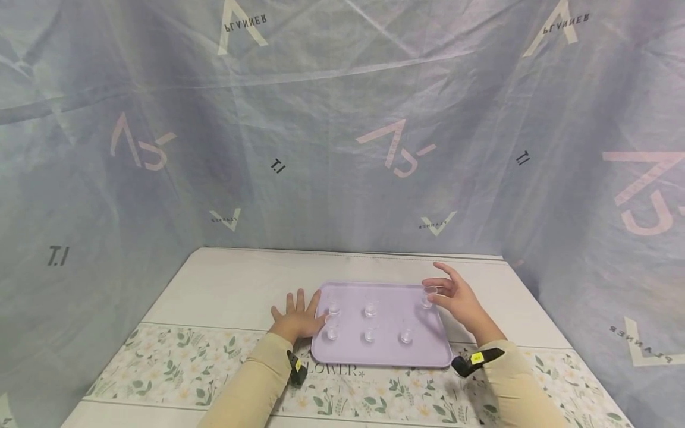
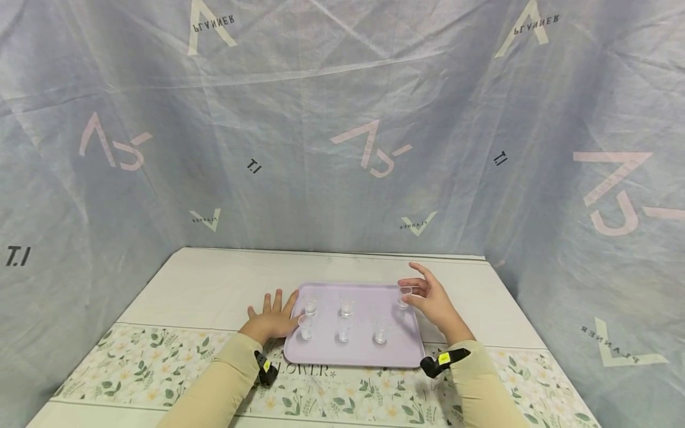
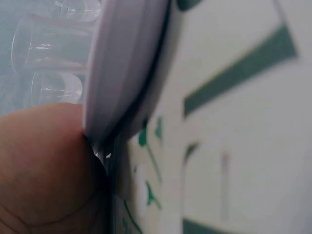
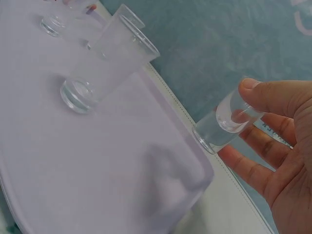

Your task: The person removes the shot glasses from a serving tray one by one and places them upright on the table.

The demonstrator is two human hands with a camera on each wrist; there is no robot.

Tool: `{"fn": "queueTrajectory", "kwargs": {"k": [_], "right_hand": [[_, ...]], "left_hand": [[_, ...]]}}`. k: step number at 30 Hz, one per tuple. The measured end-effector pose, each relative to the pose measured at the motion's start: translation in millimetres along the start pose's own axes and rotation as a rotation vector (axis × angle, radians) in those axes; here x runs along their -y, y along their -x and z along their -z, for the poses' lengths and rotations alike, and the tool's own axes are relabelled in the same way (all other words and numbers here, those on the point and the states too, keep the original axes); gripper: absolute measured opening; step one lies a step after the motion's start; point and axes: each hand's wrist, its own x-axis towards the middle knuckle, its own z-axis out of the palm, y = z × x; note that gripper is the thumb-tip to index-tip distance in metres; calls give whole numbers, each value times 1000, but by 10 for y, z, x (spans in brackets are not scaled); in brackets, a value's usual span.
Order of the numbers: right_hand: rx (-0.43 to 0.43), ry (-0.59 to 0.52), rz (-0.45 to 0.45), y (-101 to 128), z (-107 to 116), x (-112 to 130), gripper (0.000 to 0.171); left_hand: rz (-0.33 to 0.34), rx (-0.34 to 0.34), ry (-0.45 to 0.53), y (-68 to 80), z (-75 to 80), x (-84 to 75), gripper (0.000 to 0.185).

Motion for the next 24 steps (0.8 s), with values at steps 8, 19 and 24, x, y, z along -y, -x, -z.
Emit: {"fn": "queueTrajectory", "kwargs": {"k": [8,19,24], "right_hand": [[-29,10,-14,54,79,-1,80],[-58,52,-26,127,183,-86,78],[-67,41,-14,159,235,-105,76]], "left_hand": [[5,0,-25,-6,-7,4,78],[5,12,-4,-66,-36,39,80],[0,21,1,-25,8,16,82]]}}
